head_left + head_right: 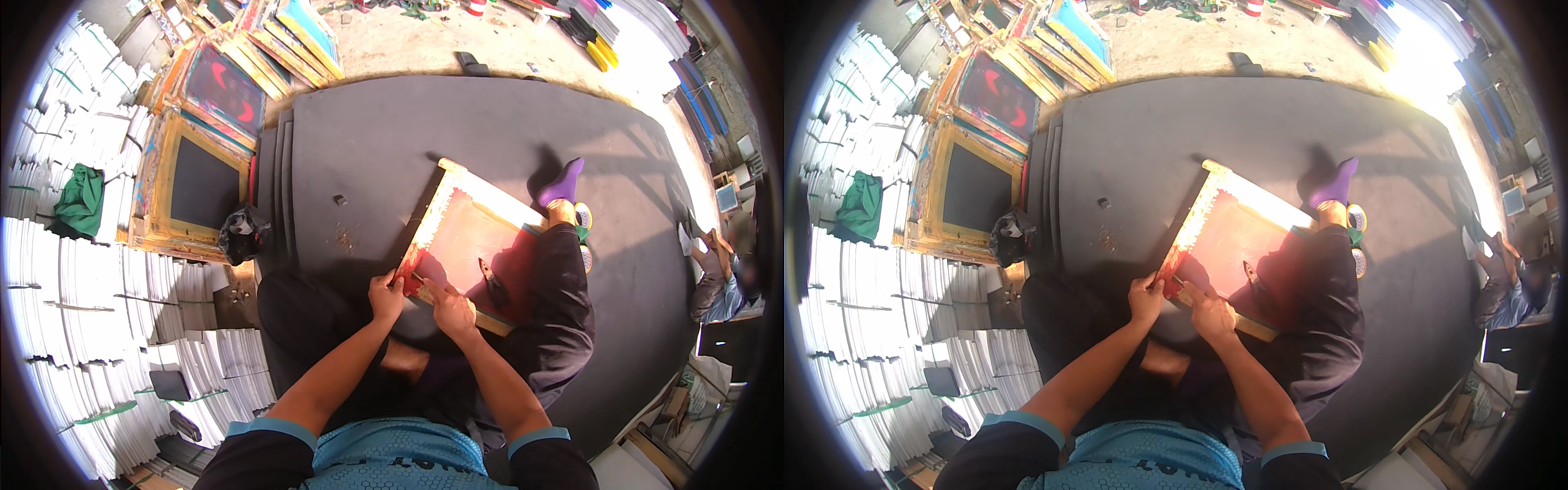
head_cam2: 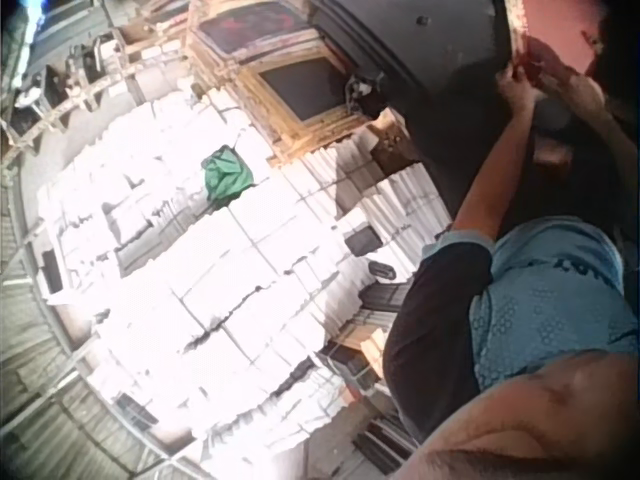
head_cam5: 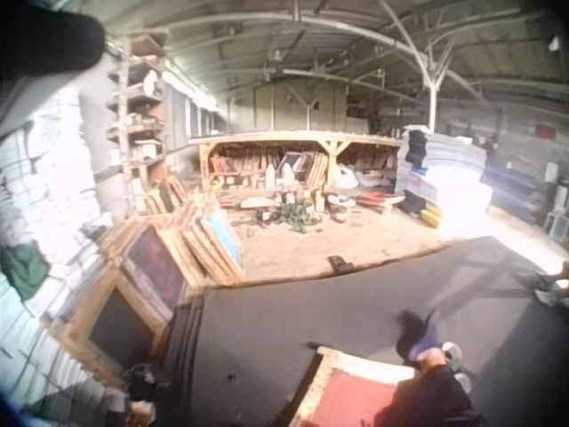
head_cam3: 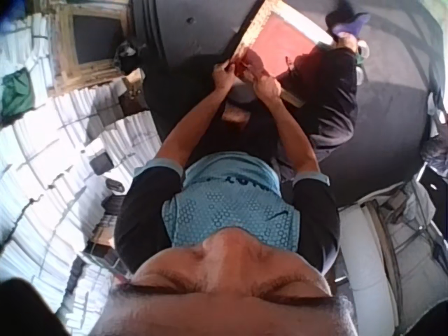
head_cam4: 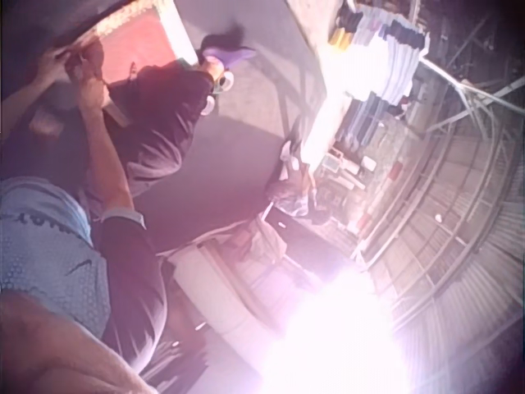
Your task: The person sits on the floor and uses pliers to remove staples from the edges of a wooden screen printing frame. They work along the frame's perimeter, pulling out staples one by one and placing them on the floor.
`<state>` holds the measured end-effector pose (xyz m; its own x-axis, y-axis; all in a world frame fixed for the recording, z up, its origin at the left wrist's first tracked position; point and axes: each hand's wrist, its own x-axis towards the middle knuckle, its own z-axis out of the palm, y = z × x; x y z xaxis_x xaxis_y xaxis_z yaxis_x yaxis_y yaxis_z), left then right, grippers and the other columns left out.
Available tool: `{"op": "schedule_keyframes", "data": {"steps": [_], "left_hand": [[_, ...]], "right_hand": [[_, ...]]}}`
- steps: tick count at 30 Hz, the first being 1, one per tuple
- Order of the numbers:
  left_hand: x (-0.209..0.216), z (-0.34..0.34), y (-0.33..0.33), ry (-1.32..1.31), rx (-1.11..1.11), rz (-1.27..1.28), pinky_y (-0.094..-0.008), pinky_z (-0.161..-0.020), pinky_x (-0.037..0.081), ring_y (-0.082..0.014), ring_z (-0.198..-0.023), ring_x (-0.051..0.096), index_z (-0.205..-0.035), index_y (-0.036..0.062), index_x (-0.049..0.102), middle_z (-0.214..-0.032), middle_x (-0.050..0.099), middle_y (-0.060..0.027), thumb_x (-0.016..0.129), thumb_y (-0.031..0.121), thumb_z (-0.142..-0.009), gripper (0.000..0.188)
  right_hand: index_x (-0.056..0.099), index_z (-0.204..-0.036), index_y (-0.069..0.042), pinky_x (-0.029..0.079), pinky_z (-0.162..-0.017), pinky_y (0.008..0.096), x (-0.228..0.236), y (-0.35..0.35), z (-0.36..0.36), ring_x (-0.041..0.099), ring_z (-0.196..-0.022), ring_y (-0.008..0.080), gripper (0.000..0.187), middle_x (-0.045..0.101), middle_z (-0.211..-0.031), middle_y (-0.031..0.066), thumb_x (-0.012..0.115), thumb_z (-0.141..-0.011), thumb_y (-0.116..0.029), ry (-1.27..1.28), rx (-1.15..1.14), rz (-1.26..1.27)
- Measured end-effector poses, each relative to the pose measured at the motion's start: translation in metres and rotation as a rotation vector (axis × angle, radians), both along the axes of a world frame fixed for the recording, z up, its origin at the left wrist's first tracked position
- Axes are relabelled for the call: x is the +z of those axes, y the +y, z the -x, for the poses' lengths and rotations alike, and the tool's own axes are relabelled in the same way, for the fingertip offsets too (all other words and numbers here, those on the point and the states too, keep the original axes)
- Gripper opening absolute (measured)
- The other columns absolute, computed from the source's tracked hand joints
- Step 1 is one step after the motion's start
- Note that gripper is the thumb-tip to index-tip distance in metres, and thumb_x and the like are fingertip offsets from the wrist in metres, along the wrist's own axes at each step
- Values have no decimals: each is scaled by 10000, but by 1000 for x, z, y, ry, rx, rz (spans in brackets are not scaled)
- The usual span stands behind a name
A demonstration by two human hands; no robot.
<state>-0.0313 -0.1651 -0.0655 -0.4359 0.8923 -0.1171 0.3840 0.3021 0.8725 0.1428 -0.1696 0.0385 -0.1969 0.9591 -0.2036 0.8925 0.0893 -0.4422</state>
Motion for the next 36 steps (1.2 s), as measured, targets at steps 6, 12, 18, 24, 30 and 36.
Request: {"op": "schedule_keyframes", "data": {"steps": [6, 12, 18, 24, 30, 36], "left_hand": [[2, -1, -2, -181, 101, 47, -325, -803, 569, -220, -873, 720, -1149, 21, 770, -1033, 706, -145, 816, 131, -867, 306], [23, 0, -2, -287, 143, 90, -295, -824, 561, -193, -902, 727, -1130, -23, 767, -1055, 732, -147, 799, 93, -887, 271], [9, -1, -4, -302, 202, 39, -292, -780, 569, -173, -835, 735, -1078, 5, 791, -939, 745, -114, 826, 86, -848, 247], [19, -5, -6, -151, 168, 39, -327, -741, 559, -195, -783, 714, -1072, 36, 800, -896, 734, -119, 807, 92, -833, 246], [14, -9, -7, -107, 191, -39, -340, -722, 555, -246, -763, 710, -1058, 33, 801, -856, 718, -129, 788, 67, -824, 237], [18, -8, -6, -63, 179, -41, -343, -700, 548, -243, -733, 694, -1046, 27, 801, -830, 703, -122, 790, 63, -823, 226]], "right_hand": [[608, -1404, -309, 591, -743, 522, -9, 0, 2, 725, -824, 391, 458, 686, -979, 164, 618, -959, -201, -87, 52, -22], [539, -1449, -289, 609, -748, 519, 10, 1, 16, 718, -942, 393, 535, 661, -1093, 168, 567, -937, -138, -193, 83, 18], [513, -1455, -261, 617, -716, 518, 13, 0, 19, 711, -986, 406, 556, 649, -1134, 190, 575, -920, -122, -165, 96, 14], [475, -1483, -252, 611, -744, 516, 17, -1, 26, 717, -922, 407, 589, 648, -1079, 197, 558, -920, -101, -306, 103, 50], [443, -1488, -206, 620, -714, 500, 14, 2, 31, 726, -924, 404, 535, 650, -1103, 213, 535, -965, -142, -362, 166, 98], [416, -1503, -204, 609, -743, 528, 16, 5, 30, 728, -903, 430, 574, 641, -1190, 227, 542, -946, -145, -324, 154, 174]]}}
